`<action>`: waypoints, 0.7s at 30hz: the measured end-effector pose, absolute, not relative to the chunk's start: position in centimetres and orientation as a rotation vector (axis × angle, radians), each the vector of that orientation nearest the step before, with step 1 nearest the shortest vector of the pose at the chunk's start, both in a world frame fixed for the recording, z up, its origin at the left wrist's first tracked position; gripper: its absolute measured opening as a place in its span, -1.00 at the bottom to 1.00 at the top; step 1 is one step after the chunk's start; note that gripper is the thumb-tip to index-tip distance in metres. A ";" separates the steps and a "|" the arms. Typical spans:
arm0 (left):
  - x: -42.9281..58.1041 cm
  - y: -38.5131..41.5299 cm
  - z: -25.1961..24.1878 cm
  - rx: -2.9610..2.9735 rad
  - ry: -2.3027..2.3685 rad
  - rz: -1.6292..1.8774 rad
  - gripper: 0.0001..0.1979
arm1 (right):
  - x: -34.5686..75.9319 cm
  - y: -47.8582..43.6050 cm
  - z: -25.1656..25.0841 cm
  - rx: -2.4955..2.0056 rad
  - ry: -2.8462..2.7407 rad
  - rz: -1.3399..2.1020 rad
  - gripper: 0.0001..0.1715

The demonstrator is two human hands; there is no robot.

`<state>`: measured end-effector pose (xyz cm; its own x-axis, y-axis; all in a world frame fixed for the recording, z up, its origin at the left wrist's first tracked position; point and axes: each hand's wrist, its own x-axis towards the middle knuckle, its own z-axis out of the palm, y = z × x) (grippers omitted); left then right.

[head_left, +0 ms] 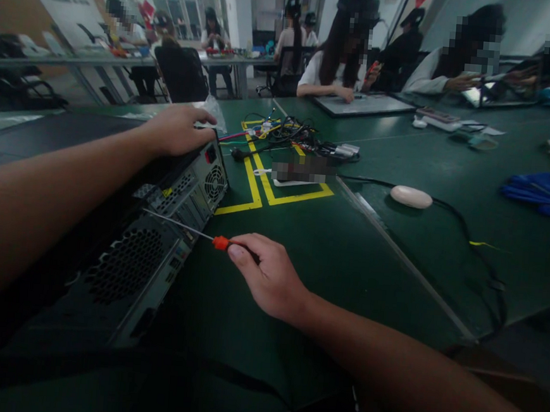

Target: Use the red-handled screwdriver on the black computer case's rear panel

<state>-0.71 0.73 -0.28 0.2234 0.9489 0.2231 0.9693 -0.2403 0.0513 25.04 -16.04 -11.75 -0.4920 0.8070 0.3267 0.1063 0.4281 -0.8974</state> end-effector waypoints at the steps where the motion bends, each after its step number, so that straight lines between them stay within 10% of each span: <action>1: -0.7 0.7 -0.3 -2.369 -1.910 -0.296 -0.32 | 25.0 -16.1 -11.7 -0.767 -1.871 1.136 -0.75; 21: -0.2 0.7 0.3 -2.338 -2.047 -0.222 -0.41 | 25.1 -16.3 -11.6 -0.795 -1.846 1.174 -0.81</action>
